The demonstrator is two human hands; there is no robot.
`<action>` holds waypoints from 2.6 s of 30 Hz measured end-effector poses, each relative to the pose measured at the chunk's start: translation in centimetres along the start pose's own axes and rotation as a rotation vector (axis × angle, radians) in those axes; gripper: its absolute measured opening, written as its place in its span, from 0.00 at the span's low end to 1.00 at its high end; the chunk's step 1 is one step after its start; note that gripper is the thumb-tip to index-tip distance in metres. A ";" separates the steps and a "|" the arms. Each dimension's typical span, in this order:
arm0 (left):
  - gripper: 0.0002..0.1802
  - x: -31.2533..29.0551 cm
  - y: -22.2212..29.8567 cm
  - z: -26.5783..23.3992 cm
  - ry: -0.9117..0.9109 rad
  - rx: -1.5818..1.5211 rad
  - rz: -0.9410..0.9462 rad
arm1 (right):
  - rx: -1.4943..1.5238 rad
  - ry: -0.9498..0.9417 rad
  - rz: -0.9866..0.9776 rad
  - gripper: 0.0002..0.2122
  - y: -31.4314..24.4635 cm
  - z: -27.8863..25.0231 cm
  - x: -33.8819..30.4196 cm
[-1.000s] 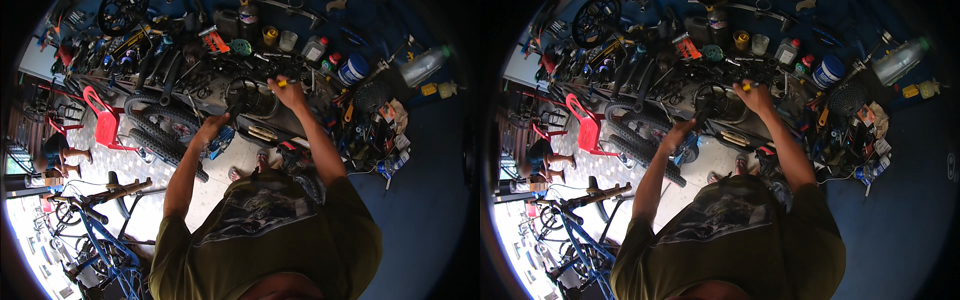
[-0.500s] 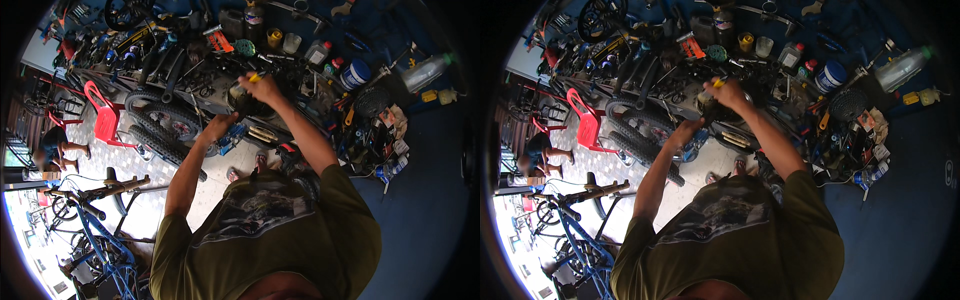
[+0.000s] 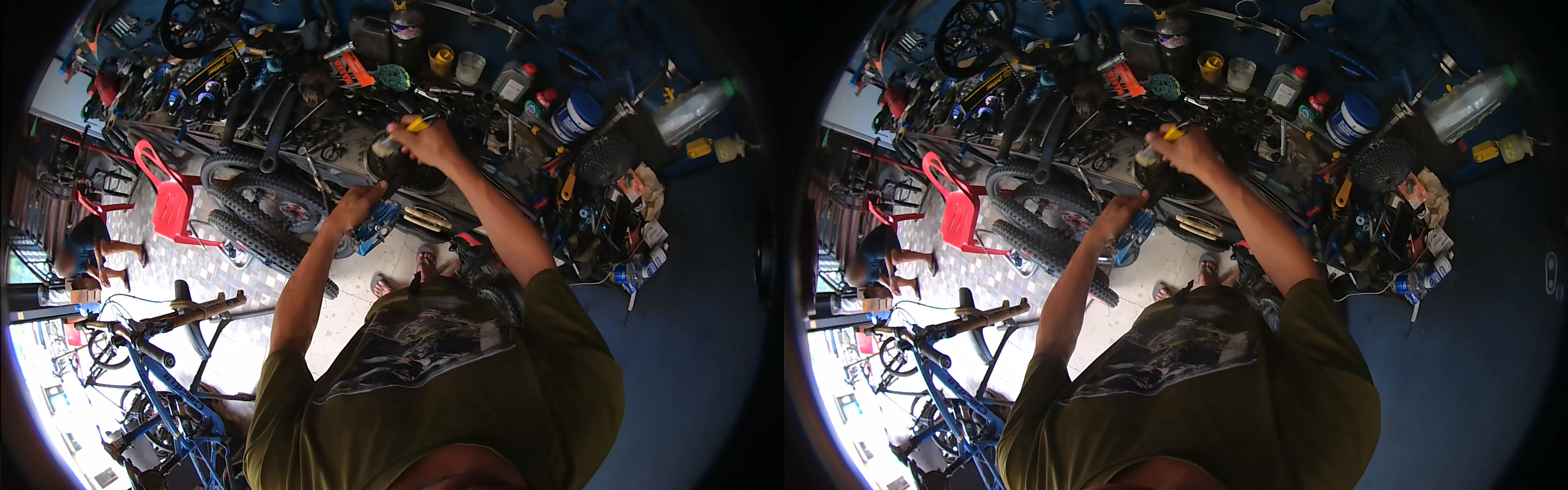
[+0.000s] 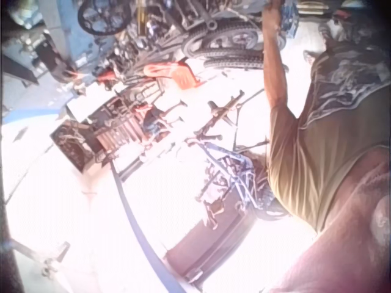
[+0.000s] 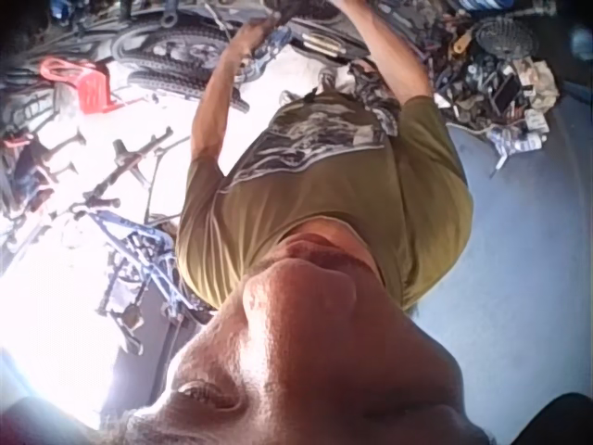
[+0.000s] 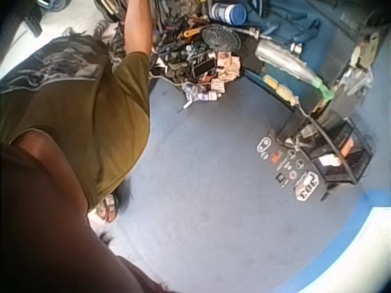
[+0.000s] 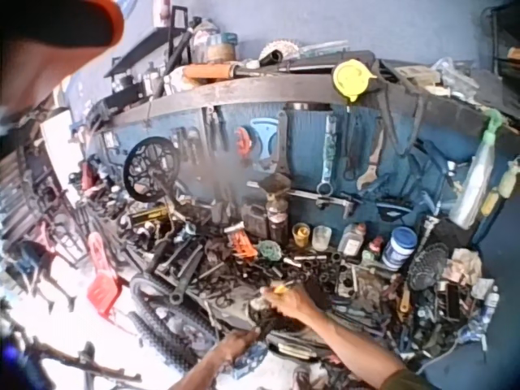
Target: The person scrubs a bicycle crankset with a brush and liquid from a metal tray, then wipes it with a cloth. They repeat the scrubbing and wiping process on the crankset and pedal arm, occasionally rinsing the brush in the tray.
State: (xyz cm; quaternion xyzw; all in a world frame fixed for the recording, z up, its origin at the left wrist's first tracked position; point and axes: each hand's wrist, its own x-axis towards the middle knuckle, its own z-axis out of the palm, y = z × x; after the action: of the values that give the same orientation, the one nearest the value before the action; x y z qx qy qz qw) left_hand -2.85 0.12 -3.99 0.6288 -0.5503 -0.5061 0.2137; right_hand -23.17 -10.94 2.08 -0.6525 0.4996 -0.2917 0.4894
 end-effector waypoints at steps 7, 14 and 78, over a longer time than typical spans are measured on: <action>0.42 -0.7 0.9 -0.8 0.030 0.085 0.038 | -0.431 0.125 -0.344 0.18 0.5 -3.6 1.6; 0.41 1.0 0.1 -0.7 0.024 0.153 0.146 | -0.495 -0.220 -0.462 0.14 -1.8 -1.3 0.0; 0.31 3.5 -2.1 5.8 -0.790 -2.063 0.190 | -0.215 0.039 -0.716 0.11 2.5 0.6 -6.7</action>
State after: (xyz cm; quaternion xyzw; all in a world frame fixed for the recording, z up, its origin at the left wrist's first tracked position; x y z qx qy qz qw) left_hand -7.30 -0.75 -9.36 -0.1011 0.0597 -0.8682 0.4822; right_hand -25.80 -4.47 0.26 -0.8277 0.2767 -0.4030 0.2755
